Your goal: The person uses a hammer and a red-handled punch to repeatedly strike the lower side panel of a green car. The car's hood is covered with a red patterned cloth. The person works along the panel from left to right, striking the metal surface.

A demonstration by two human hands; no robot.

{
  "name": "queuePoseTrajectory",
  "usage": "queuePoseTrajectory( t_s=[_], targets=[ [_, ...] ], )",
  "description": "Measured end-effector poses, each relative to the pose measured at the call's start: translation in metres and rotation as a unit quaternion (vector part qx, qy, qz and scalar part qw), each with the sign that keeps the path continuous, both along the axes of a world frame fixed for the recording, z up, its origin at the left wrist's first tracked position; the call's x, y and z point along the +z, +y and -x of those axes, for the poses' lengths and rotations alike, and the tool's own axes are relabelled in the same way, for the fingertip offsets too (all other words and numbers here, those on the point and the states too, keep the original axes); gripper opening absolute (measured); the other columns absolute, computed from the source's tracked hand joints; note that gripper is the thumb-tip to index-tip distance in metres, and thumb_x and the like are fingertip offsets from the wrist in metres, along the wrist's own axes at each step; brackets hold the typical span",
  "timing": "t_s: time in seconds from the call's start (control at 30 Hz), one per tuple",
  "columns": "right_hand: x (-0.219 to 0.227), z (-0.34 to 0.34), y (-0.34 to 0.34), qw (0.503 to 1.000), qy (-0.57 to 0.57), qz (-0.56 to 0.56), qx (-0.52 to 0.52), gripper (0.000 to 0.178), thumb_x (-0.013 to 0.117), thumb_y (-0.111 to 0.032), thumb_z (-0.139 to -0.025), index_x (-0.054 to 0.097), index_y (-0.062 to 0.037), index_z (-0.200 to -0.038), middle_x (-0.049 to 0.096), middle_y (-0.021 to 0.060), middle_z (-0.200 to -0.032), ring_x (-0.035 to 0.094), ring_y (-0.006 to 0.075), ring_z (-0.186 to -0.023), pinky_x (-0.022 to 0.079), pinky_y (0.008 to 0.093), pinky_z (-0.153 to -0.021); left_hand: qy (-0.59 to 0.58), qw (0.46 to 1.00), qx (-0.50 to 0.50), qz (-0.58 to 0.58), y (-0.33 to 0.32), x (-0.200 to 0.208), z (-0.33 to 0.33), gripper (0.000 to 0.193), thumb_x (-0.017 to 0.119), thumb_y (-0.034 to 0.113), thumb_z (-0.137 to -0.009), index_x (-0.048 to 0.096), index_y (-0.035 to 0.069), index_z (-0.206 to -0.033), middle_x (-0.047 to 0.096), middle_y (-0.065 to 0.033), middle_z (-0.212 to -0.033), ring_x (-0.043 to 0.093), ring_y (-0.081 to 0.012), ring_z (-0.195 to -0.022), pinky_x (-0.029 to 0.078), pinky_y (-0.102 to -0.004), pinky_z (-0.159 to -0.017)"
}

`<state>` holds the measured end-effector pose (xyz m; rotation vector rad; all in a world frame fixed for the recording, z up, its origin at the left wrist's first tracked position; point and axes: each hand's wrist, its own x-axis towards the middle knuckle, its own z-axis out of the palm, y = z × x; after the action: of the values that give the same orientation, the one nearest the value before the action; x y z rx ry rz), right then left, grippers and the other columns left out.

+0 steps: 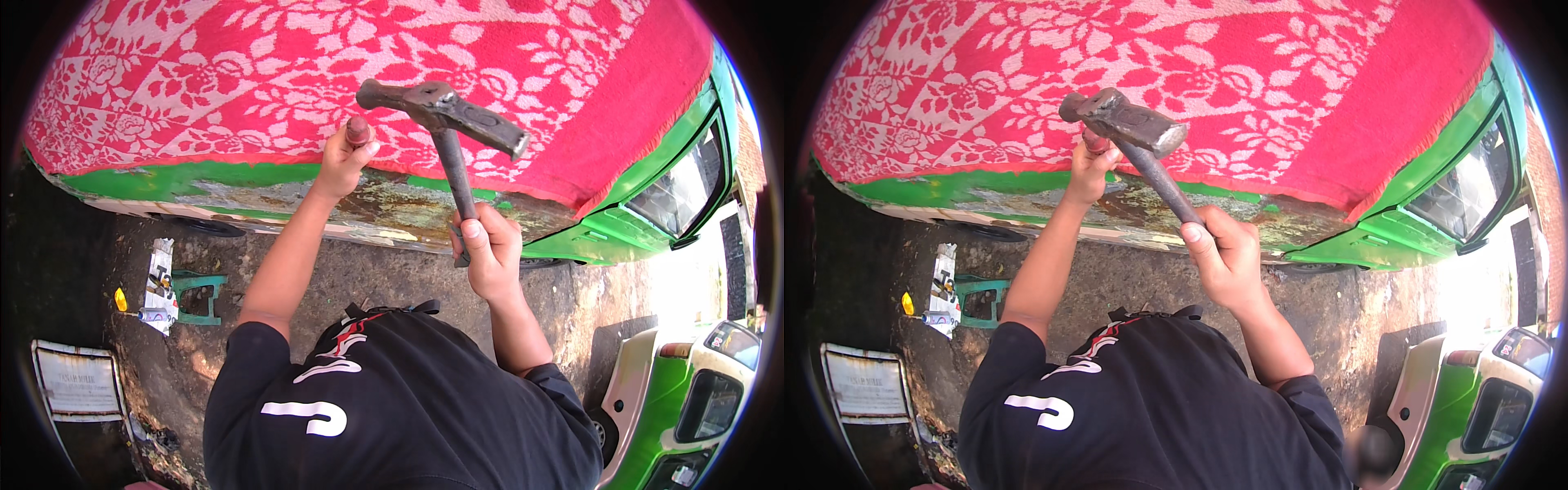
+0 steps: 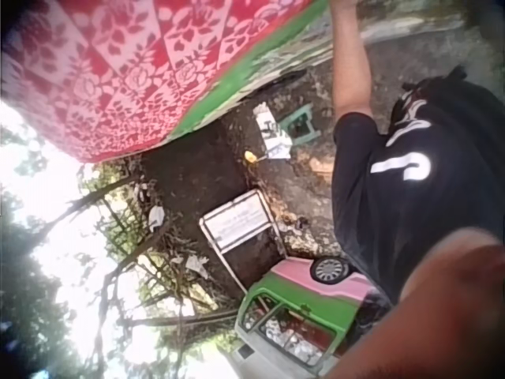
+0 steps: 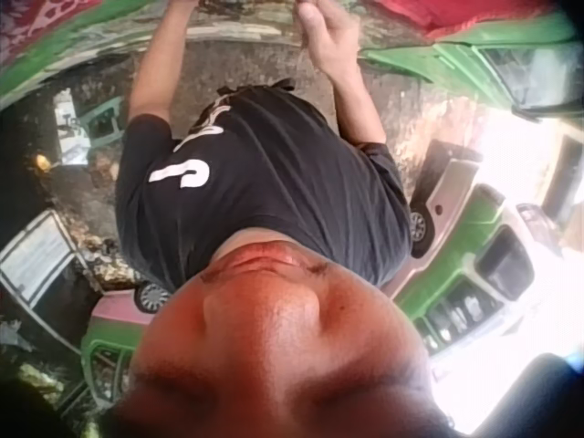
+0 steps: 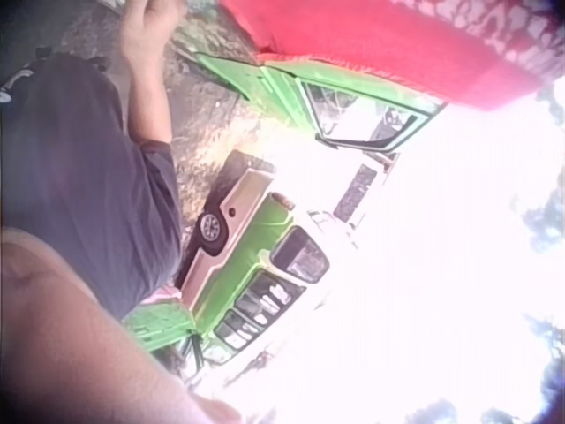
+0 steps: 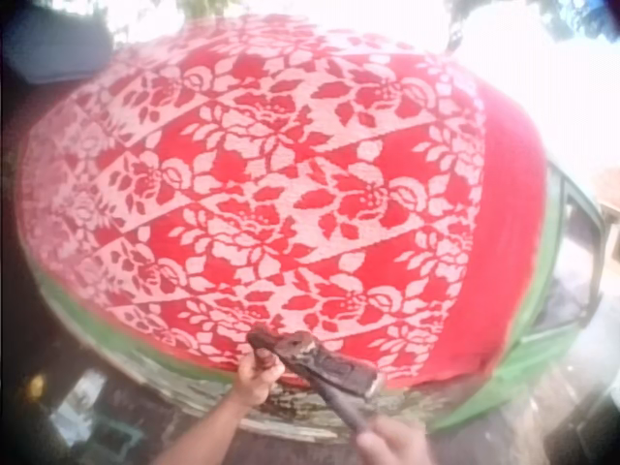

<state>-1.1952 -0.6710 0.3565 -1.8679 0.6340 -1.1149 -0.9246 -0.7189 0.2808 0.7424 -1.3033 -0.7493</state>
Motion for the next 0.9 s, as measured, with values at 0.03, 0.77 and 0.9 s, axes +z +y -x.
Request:
queuePoseTrajectory(
  t_s=[0.03,0.77,0.9],
  targets=[
    [0.002,-0.003,-0.003,0.998,0.064,-0.018,-0.02,0.034,0.058,-0.029,-0.098,0.06,0.0009,-0.082,0.053,0.0041,-0.057,0.051,0.0102,-0.051,0.041,0.0283,-0.049,-0.002,1.0,0.008,-0.013,0.002,0.001,0.0,0.01,0.06,0.011,-0.09,0.05,0.007,-0.088,0.045,0.0034,-0.081,0.039,-0.0068,-0.073,0.036,-0.0263,-0.067],
    [-0.034,0.029,-0.02,0.992,0.015,-0.125,0.015,0.034,0.057,-0.029,-0.099,0.062,-0.0012,-0.081,0.053,-0.0006,-0.056,0.048,0.0067,-0.051,0.039,0.0258,-0.048,0.082,0.993,0.055,0.07,0.004,-0.001,0.009,0.014,0.055,0.014,-0.087,0.043,0.007,-0.083,0.039,-0.0011,-0.064,0.035,-0.0107,-0.059,0.03,-0.0286,-0.056],
    [-0.037,0.041,-0.026,0.991,0.034,-0.128,0.032,0.035,0.056,-0.029,-0.099,0.059,0.0021,-0.084,0.056,0.0042,-0.063,0.052,0.0103,-0.052,0.043,0.0257,-0.048,0.066,0.993,0.065,0.067,0.005,0.005,0.014,0.014,0.055,0.014,-0.086,0.043,0.007,-0.082,0.04,-0.0013,-0.064,0.035,-0.0108,-0.059,0.03,-0.0285,-0.056]
  ],
)
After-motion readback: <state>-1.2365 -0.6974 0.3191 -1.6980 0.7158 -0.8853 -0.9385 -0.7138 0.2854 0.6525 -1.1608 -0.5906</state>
